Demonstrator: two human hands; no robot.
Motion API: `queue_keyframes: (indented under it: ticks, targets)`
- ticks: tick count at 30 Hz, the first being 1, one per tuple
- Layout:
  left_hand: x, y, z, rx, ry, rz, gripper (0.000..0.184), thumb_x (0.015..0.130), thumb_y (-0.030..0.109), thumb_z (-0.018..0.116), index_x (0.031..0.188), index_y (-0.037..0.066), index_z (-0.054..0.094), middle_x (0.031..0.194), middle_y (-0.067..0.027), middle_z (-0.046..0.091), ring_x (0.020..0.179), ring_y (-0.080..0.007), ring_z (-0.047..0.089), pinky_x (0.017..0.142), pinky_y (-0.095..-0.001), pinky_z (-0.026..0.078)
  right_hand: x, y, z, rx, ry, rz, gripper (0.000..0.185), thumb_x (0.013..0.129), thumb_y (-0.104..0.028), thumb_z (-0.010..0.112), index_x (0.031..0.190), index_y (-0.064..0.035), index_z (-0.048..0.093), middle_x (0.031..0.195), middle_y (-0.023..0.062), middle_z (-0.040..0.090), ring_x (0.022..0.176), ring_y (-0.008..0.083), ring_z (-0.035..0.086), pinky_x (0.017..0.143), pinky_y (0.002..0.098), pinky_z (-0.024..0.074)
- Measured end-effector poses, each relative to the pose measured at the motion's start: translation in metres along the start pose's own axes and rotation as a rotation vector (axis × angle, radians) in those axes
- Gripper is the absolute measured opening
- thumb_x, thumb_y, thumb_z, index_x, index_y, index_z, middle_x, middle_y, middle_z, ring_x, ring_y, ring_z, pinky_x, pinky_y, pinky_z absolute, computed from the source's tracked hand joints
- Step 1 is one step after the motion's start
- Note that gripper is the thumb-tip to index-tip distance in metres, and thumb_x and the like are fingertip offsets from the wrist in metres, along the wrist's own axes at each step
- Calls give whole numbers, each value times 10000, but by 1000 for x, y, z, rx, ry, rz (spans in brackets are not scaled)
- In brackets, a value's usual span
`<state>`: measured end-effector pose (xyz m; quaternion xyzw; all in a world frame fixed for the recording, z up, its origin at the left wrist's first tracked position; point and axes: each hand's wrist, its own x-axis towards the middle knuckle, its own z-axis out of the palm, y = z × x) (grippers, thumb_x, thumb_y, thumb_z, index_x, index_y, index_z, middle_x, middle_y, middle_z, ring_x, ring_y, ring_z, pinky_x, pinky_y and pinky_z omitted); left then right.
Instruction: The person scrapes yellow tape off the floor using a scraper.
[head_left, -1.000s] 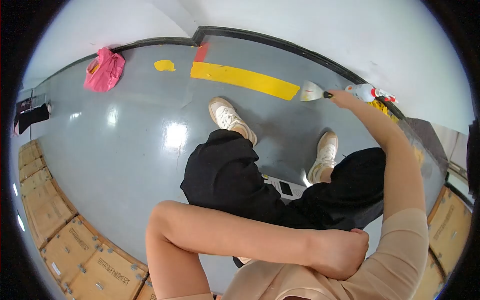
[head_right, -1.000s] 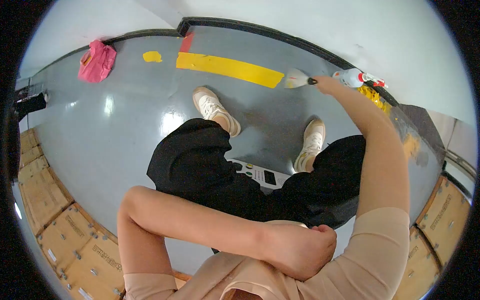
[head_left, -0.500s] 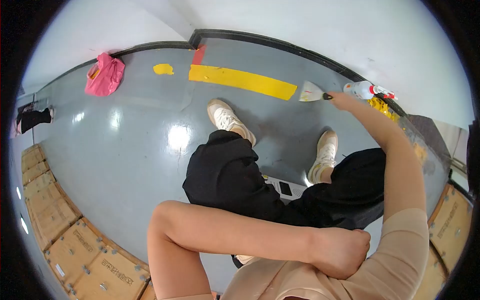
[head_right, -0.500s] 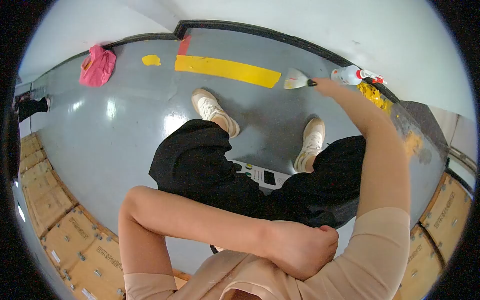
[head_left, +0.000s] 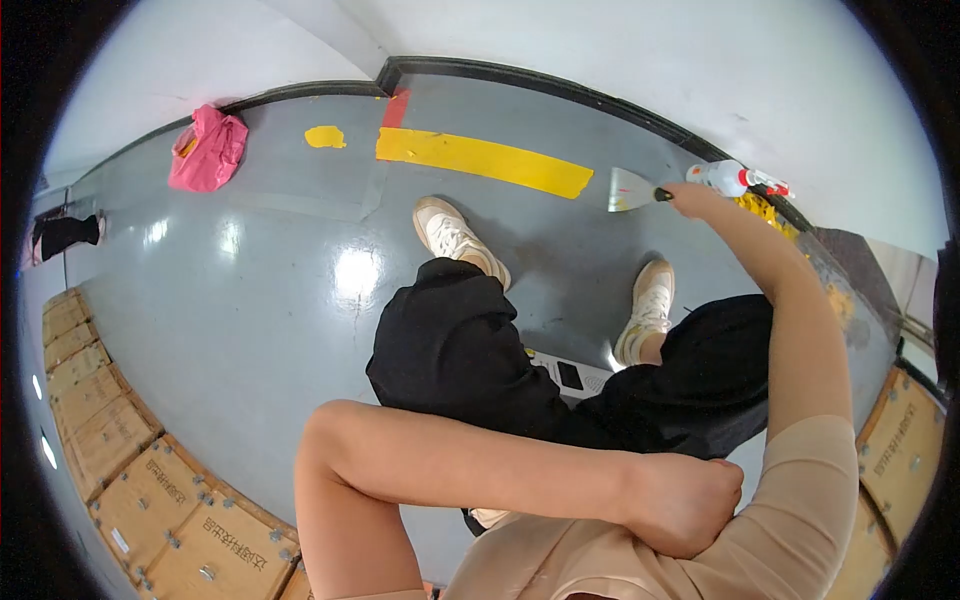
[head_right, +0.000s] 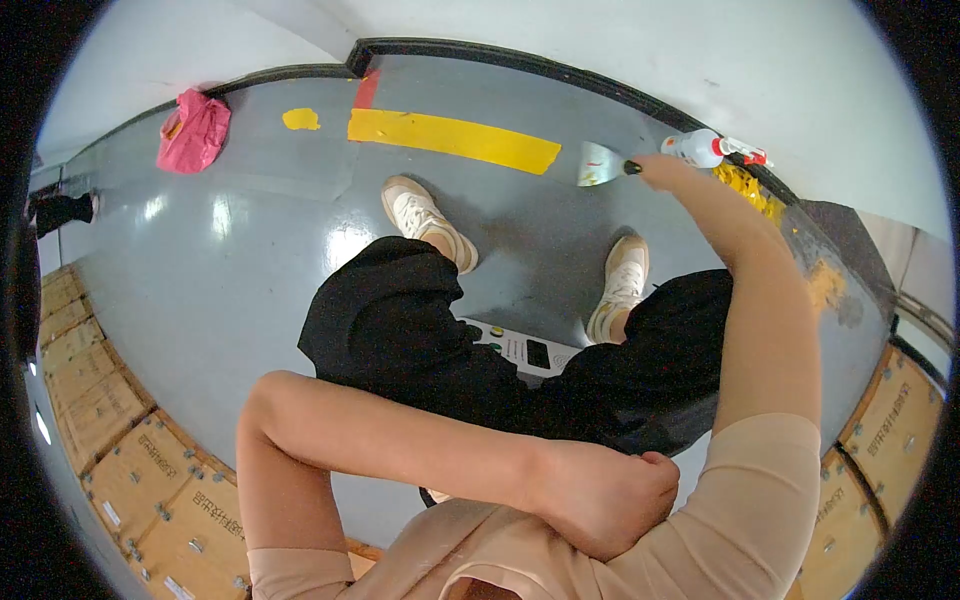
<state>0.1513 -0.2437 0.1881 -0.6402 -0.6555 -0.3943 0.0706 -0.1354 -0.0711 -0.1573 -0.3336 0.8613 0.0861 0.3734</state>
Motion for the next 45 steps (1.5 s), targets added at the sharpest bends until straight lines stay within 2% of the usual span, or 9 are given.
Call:
queue_keyframes:
  ticks: [3, 9, 12, 18, 24, 33, 36, 39, 45]
  targets:
    - [4, -3, 0, -21, -15, 49, 177, 690, 203, 552, 601, 73, 634, 639, -87, 589, 619, -249, 539, 592, -386, 373, 1, -70, -26, 197, -254, 180, 381, 833, -189, 494, 1212, -150, 483, 902, 181, 624, 872, 338, 606, 707, 450, 467]
    - [4, -9, -9, 10, -113, 127, 187, 688, 214, 552, 569, 96, 634, 599, -65, 588, 614, -246, 546, 593, -382, 379, 9, -6, -2, 75, 6, -51, 359, 828, -179, 511, 1184, -136, 489, 866, 175, 625, 801, 337, 617, 664, 442, 475]
    - [3, -9, -15, 5, -167, 134, 180, 684, 223, 558, 581, 97, 636, 613, -69, 589, 610, -243, 542, 594, -379, 376, 2, 23, 0, 6, -84, 60, 350, 818, -181, 529, 1162, -130, 491, 849, 180, 622, 798, 347, 612, 658, 451, 473]
    - [2, -3, -5, 62, -17, 42, 182, 682, 231, 559, 599, 88, 633, 641, -73, 591, 601, -241, 531, 599, -378, 375, 25, -40, -4, 25, -119, 7, 371, 811, -191, 537, 1173, -131, 487, 870, 180, 627, 816, 354, 605, 676, 453, 472]
    - [4, -9, -10, -5, -111, 123, 186, 687, 214, 553, 600, 70, 633, 633, -78, 587, 600, -239, 532, 602, -376, 376, 20, 4, -12, -42, 38, -36, 374, 794, -168, 542, 1165, -165, 499, 920, 174, 627, 863, 341, 608, 680, 461, 472]
    - [0, -4, -7, 53, -18, 60, 178, 683, 205, 558, 588, 72, 628, 621, -78, 586, 592, -234, 533, 586, -375, 373, 42, -43, 4, -47, -115, 87, 328, 793, -152, 549, 1119, -177, 524, 896, 149, 634, 850, 338, 610, 682, 460, 473]
    - [5, -10, -18, -3, -197, 148, 177, 692, 204, 550, 591, 83, 631, 620, -70, 588, 592, -232, 532, 585, -373, 371, 26, -38, -28, 19, -173, 11, 297, 787, -148, 549, 1084, -152, 529, 848, 152, 634, 823, 349, 611, 675, 456, 473]
    - [2, -6, -14, 11, -141, 113, 184, 700, 209, 541, 593, 93, 634, 619, -62, 591, 596, -230, 535, 583, -373, 368, 24, -3, -21, -92, 56, 14, 286, 785, -145, 549, 1070, -130, 528, 833, 160, 633, 805, 355, 612, 669, 450, 471]
    - [-3, -4, -18, 69, -104, 67, 166, 700, 198, 554, 615, 87, 643, 635, -67, 603, 610, -228, 553, 596, -381, 382, 37, 7, -6, -37, 28, -71, 407, 756, -171, 594, 1154, -150, 516, 914, 180, 632, 871, 327, 617, 703, 459, 475]
